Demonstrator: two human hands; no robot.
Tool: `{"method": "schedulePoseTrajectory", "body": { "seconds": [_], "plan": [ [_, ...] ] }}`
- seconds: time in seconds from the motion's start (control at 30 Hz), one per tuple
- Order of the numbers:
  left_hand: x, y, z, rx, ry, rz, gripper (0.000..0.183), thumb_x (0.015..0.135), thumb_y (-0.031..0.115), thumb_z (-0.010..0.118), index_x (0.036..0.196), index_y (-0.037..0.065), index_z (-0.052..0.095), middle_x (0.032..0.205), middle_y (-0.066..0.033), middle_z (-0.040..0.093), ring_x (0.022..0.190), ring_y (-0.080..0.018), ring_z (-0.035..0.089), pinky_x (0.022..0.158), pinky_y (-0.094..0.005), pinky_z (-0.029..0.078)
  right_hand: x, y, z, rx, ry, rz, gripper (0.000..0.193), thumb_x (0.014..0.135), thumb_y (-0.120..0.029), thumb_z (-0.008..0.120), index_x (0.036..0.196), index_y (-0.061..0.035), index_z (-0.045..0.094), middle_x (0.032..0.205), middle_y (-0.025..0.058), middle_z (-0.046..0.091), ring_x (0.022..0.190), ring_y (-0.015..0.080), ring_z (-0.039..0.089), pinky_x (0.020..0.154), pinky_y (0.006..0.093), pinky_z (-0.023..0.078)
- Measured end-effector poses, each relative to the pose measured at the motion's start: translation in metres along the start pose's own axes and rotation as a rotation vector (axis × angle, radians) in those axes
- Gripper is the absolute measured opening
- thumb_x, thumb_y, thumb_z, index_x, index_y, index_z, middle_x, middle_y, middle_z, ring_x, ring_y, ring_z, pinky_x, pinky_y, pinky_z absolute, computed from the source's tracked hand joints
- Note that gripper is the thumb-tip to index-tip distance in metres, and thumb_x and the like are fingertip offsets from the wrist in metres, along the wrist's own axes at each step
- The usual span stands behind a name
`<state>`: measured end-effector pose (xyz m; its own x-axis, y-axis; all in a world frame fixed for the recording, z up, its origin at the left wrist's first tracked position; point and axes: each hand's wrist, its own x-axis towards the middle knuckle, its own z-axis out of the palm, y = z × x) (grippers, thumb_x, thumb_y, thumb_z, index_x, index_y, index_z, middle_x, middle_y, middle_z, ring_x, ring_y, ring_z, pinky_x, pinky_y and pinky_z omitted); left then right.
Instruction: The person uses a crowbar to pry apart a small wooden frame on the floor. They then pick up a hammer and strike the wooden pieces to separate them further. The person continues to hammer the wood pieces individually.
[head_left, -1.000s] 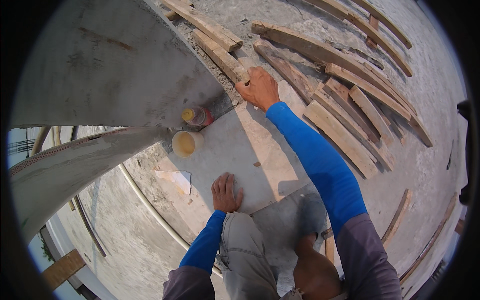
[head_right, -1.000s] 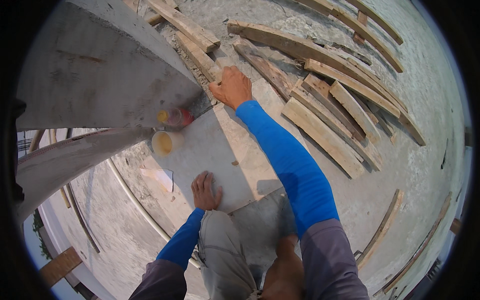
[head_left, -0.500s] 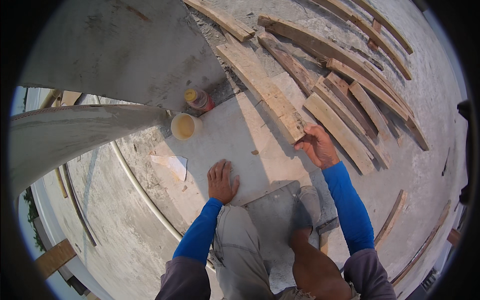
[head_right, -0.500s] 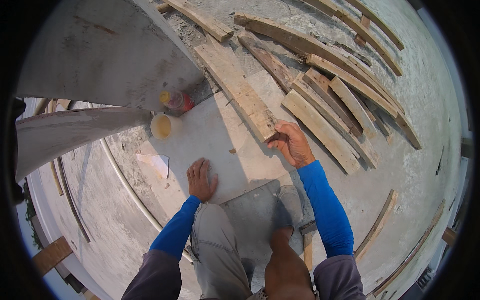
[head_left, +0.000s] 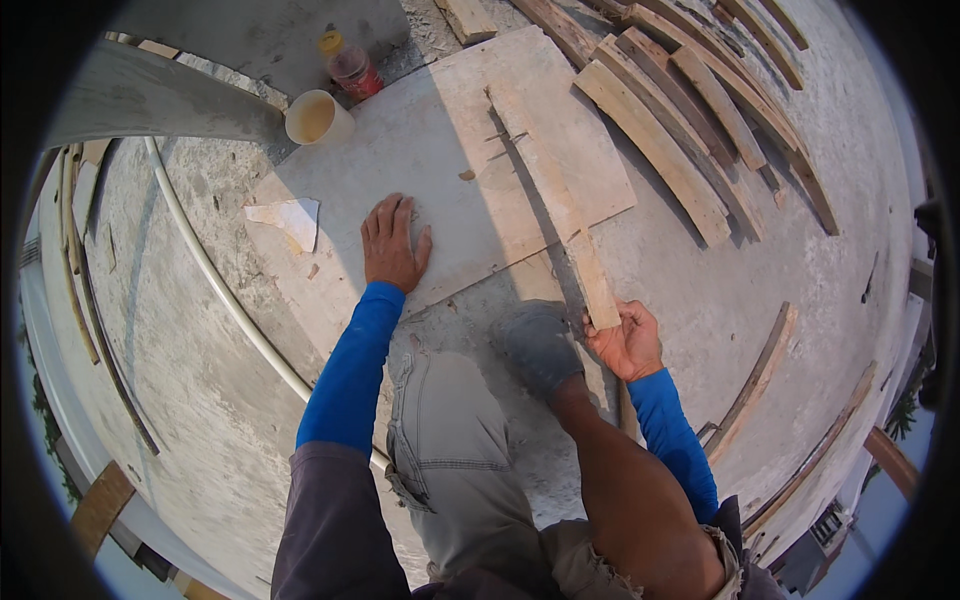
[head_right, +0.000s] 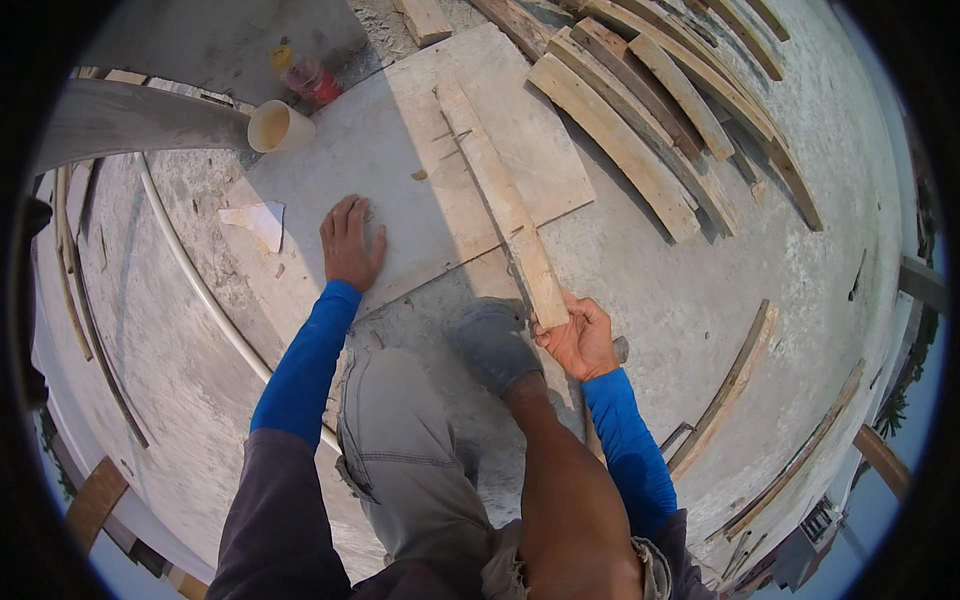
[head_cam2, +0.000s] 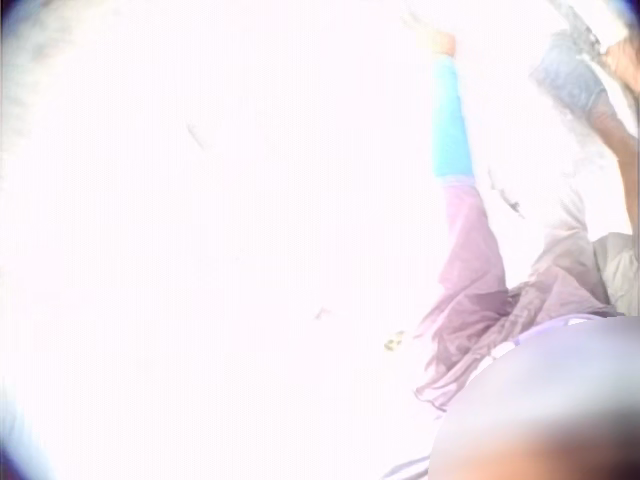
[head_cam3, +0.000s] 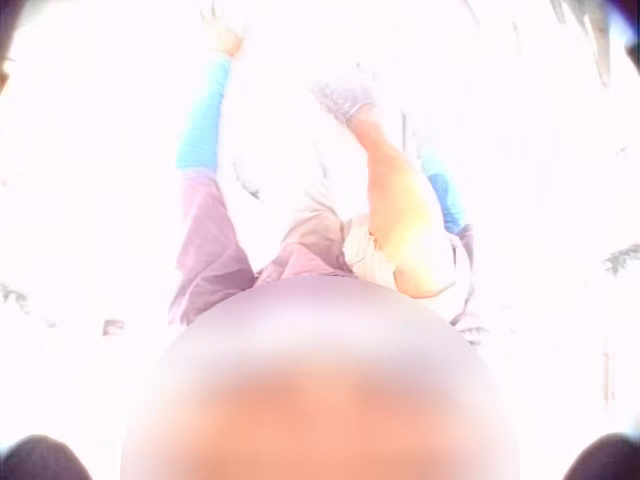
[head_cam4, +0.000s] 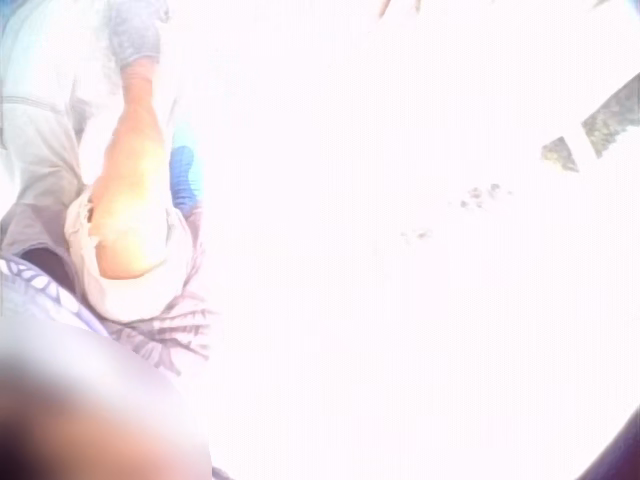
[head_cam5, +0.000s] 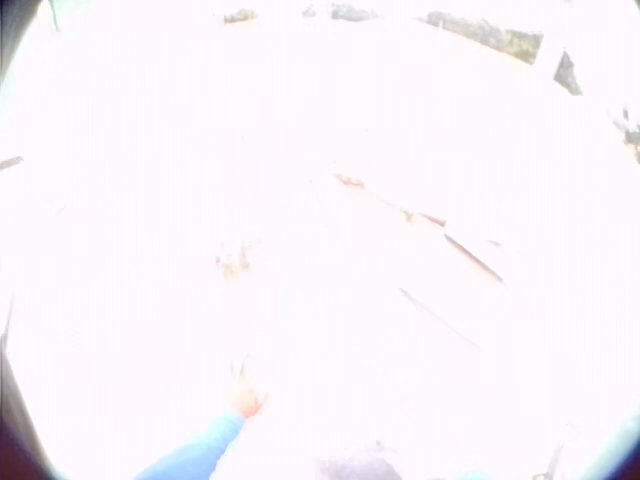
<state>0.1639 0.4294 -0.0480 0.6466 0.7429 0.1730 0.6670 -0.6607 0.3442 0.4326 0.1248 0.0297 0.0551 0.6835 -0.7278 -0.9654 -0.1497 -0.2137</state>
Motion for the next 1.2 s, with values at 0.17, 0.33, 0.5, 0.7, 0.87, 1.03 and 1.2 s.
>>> {"method": "schedulePoseTrajectory", "body": {
  "seconds": [0.17,0.33,0.5,0.7,0.87,1.03,1.2],
  "plan": [
    [0.0,0.002,0.0,0.001,0.042,0.025,0.055,0.094,0.027,0.073,0.142,0.007,0.056,0.148,-0.0152,0.051,0.139,-0.0384,0.046,0.12,-0.0514,0.035,0.008,-0.007,0.002,0.149,0.005,0.0,0.049,0.098,-0.032,0.04,0.134,-0.0048,0.06,0.087,0.0103,0.056,0.073,0.0187,0.051,0.062,0.0313,0.044],
    [-0.001,-0.001,-0.004,-0.06,0.019,0.02,0.055,0.094,0.031,0.073,0.14,0.005,0.059,0.148,-0.0156,0.052,0.135,-0.0379,0.048,0.12,-0.0508,0.035,0.006,-0.001,0.017,0.187,-0.036,-0.064,0.06,0.103,-0.053,0.041,0.132,-0.0046,0.06,0.086,0.0078,0.051,0.072,0.0181,0.046,0.06,0.0303,0.04],
    [0.015,0.026,-0.012,-0.087,-0.052,-0.07,0.062,0.097,0.041,0.073,0.14,-0.001,0.06,0.143,-0.0237,0.054,0.13,-0.0395,0.053,0.114,-0.052,0.042,0.003,0.012,0.025,0.256,-0.066,-0.156,0.083,0.104,-0.063,0.042,0.151,0.0047,0.05,0.088,0.0067,0.047,0.076,0.0176,0.043,0.06,0.0302,0.037],
    [0.026,0.136,-0.044,-0.966,-0.8,-0.518,0.061,0.101,0.046,0.073,0.131,-0.006,0.065,0.124,-0.0255,0.066,0.114,-0.0344,0.067,0.1,-0.0488,0.054,-0.004,0.033,0.051,0.092,-0.116,-0.122,0.073,0.105,-0.064,0.043,0.128,0.0022,0.062,0.093,0.0129,0.065,0.068,0.0182,0.057,0.059,0.0313,0.046],
    [0.024,0.19,-0.073,-1.465,-0.979,-0.646,0.051,0.091,0.04,0.085,0.115,-0.002,0.068,0.096,-0.0126,0.072,0.076,-0.0212,0.071,0.063,-0.0361,0.058,-0.01,0.043,0.072,-0.389,-0.103,-0.15,0.068,0.107,-0.062,0.047,0.122,0.0012,0.067,0.085,0.0135,0.071,0.063,0.0198,0.066,0.058,0.0341,0.053],
    [0.019,0.187,-0.111,-1.404,-0.78,-0.852,0.044,0.086,0.022,0.083,0.117,-0.004,0.067,0.1,-0.0134,0.071,0.084,-0.0215,0.071,0.072,-0.0377,0.059,0.008,-0.049,0.026,-1.518,0.5,-0.845,0.063,0.101,-0.057,0.066,0.114,0.004,0.073,0.103,0.0201,0.071,0.09,0.0293,0.071,0.079,0.044,0.058],
    [-0.008,0.184,-0.138,-1.253,-0.506,-0.469,0.054,0.079,0.017,0.083,0.12,-0.012,0.064,0.104,-0.0151,0.072,0.089,-0.0214,0.07,0.081,-0.0356,0.059,0.055,-0.158,-0.027,-2.157,1.092,-1.256,0.072,0.09,-0.04,0.083,0.146,-0.0021,0.056,0.142,0.0225,0.06,0.13,0.0396,0.057,0.105,0.0517,0.047]
  ]
}}
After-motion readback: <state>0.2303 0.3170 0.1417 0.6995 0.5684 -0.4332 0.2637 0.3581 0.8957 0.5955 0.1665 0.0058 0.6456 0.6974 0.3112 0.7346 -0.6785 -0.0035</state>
